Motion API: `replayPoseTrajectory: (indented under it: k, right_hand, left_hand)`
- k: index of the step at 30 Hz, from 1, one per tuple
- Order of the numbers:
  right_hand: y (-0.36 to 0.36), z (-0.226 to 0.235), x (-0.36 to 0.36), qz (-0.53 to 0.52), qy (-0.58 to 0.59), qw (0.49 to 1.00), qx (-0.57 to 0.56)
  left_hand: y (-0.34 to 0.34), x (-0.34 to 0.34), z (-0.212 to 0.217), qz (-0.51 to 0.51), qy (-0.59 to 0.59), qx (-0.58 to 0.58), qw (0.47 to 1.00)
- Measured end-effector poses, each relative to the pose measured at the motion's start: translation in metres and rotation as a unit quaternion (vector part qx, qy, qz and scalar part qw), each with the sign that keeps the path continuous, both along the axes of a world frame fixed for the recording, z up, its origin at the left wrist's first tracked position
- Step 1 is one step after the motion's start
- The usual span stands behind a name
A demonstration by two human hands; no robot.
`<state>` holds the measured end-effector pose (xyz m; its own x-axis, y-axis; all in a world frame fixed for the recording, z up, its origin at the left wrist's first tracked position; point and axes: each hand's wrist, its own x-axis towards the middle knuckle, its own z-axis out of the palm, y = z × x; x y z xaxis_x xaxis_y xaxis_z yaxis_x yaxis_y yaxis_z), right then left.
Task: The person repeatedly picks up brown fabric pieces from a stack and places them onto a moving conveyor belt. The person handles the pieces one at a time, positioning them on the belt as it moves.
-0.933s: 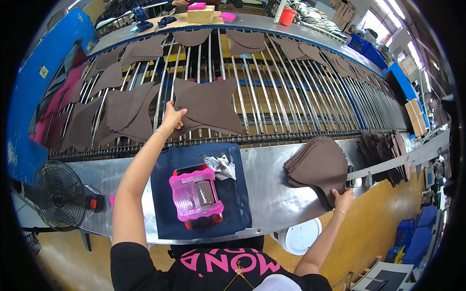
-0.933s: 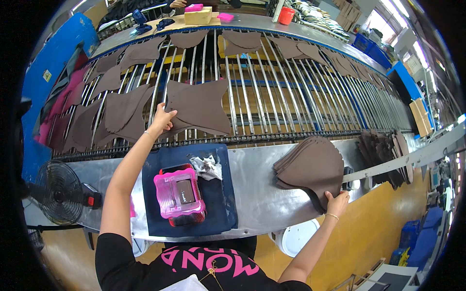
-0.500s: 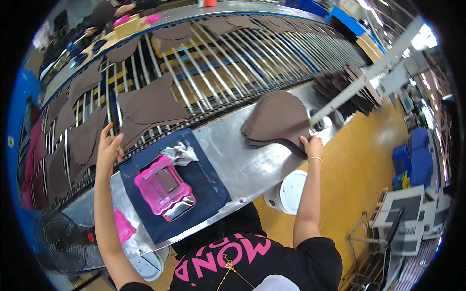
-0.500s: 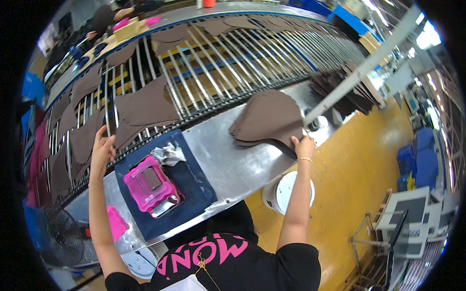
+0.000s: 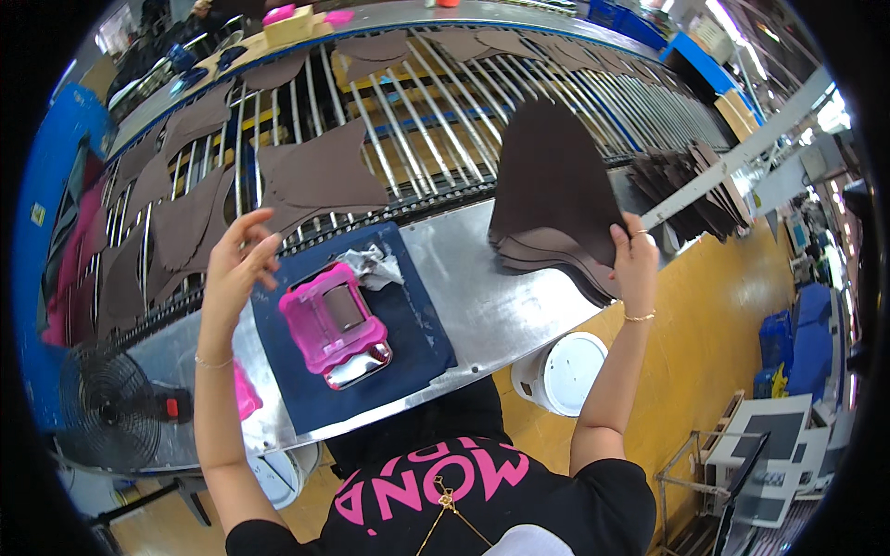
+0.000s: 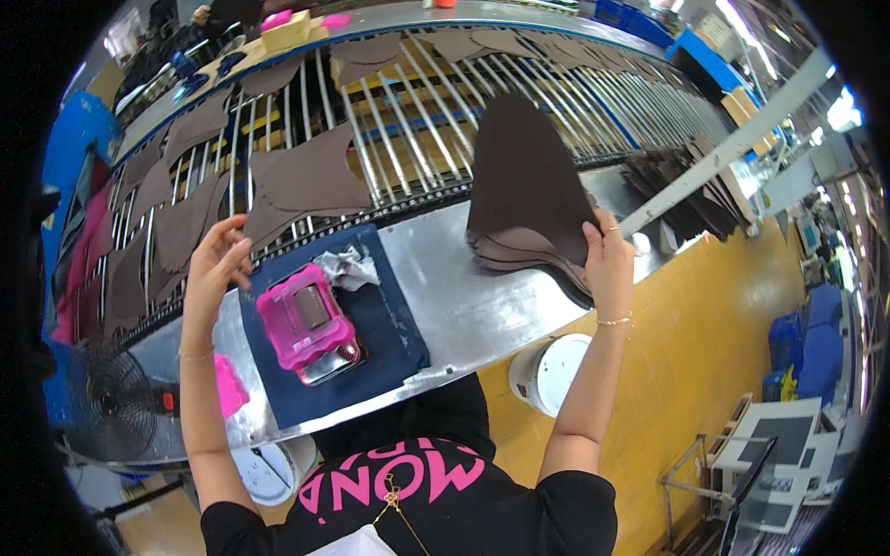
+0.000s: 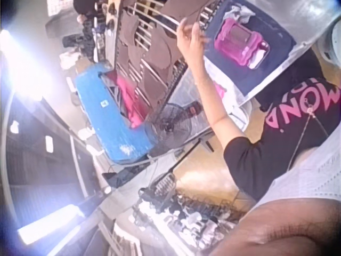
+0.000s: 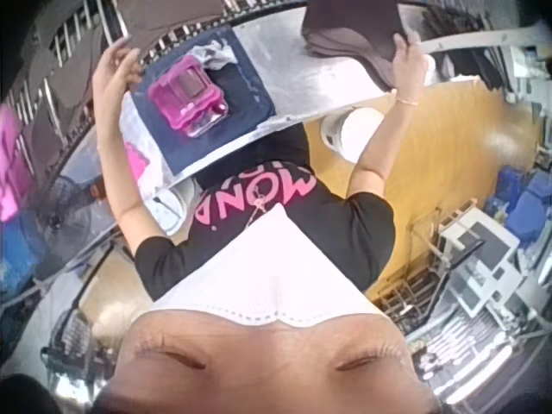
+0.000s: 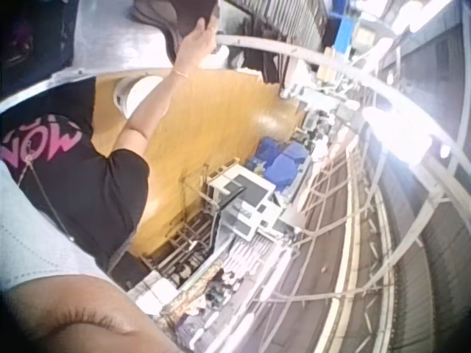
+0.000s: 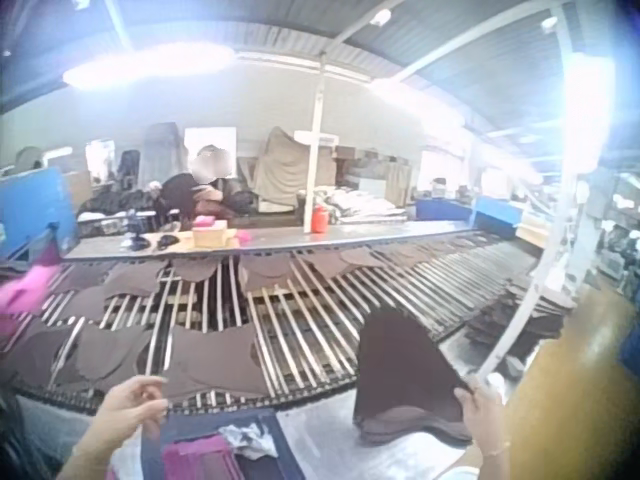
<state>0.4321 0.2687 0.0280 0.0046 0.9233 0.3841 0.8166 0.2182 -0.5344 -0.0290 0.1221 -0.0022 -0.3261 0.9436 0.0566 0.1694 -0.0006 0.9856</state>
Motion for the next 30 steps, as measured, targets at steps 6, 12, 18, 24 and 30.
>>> replayPoseTrajectory:
  k: [6, 12, 18, 24, 30]
  right_hand:
    - [-0.030, 0.022, -0.098, 0.254, 0.390, 0.885, -0.016]
    - [-0.045, -0.014, -0.183, 0.472, 0.348, 0.809, -0.042]
    - [-0.063, -0.043, -0.238, 0.540, 0.179, 0.820, -0.063]
    - [-0.060, -0.063, -0.250, 0.581, 0.128, 0.804, -0.011]
    - [-0.040, -0.077, -0.210, 0.551, 0.077, 0.829, 0.051]
  left_hand:
    - [0.005, 0.053, 0.013, 0.029, 0.089, 0.160, 0.983]
    - [-0.077, -0.004, 0.060, 0.134, -0.016, 0.093, 0.987]
    - [-0.162, -0.029, 0.075, 0.301, 0.193, 0.100, 0.929]
    - [-0.187, -0.026, 0.054, 0.326, 0.202, 0.021, 0.923]
    - [-0.170, -0.004, 0.019, 0.246, 0.263, -0.011, 0.933]
